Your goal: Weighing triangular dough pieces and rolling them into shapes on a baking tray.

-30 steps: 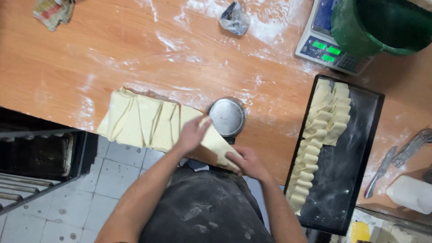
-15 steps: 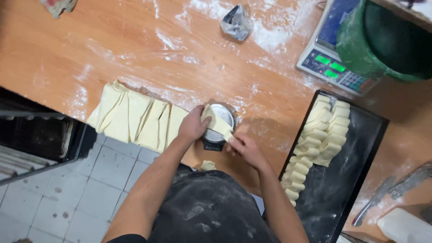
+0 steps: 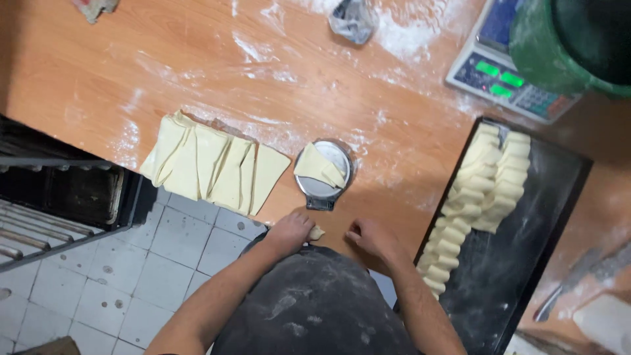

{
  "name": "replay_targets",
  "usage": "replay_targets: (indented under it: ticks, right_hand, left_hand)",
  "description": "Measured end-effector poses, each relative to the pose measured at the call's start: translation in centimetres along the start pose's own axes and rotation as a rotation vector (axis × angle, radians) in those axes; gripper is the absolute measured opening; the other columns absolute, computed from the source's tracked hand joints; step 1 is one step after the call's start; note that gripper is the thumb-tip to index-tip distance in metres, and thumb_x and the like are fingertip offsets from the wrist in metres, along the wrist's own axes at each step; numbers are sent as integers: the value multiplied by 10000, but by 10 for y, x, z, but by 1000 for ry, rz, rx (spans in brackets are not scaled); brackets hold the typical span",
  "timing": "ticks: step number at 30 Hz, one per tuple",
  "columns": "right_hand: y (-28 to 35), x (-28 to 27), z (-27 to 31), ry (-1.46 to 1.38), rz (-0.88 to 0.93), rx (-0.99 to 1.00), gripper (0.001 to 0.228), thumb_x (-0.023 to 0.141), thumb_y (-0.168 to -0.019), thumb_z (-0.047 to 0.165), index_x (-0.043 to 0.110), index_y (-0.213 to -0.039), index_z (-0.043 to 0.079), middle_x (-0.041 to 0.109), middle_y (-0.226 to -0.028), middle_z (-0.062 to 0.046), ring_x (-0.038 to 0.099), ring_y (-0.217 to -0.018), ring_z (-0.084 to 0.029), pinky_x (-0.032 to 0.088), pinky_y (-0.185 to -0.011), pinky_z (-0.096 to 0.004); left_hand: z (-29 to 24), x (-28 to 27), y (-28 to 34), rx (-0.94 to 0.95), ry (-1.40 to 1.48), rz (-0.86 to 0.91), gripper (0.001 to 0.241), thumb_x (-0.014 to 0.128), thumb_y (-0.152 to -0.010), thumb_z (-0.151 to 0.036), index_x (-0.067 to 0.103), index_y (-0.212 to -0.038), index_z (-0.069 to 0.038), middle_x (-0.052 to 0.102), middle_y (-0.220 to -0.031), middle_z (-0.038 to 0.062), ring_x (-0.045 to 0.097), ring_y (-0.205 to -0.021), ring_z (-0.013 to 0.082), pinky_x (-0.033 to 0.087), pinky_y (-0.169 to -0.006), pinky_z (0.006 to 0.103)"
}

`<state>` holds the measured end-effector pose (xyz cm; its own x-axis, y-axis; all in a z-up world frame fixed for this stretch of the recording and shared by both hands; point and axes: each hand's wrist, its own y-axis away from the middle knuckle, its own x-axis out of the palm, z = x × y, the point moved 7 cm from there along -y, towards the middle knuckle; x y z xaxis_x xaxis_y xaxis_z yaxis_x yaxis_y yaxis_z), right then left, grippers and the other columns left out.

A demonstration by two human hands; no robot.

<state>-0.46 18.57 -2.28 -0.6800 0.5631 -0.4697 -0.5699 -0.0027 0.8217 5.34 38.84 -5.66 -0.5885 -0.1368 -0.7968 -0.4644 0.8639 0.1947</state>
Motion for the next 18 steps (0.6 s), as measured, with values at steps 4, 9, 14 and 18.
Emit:
replay_targets:
  ticks: [4,9,14,18]
  right_hand:
    - [6,21,22,-315,-209,-153,350,724,-879,340,747,-1107,76,774,-1033,-118,745,-953,-263,583,-851,-395]
    - [11,39,53,-733,-363,-289,398,735,-871,245,718,-1243,105,776,-1050,-68,727,-934,-184,568,-841,-337]
    - [-21,47,36,-746,-537,-130,318,724,-928,248,741,-1197,79,790,-1008,-89,747,-894,-172,594,-797,-332]
    - [-45,-5,49,-919,-741,-280,323,692,-964,223,694,-1234,45,742,-918,-130,648,-772,-202,549,-696,-358]
  left_hand:
    - [-7,-15,-12,-117,116,45,242,742,-800,-167,685,-1007,-56,654,-1036,150,637,-1022,366,525,-875,465]
    - [10,-14,-5,-339,584,78,440,849,-762,-263,639,-1072,-30,716,-978,109,716,-910,252,569,-817,371]
    - [48,-17,21,-495,586,109,415,808,-815,-302,642,-1086,-36,726,-924,83,718,-865,199,575,-798,348]
    - [82,-11,51,-494,617,97,348,734,-883,-326,676,-1070,-39,741,-918,74,722,-856,183,578,-794,338]
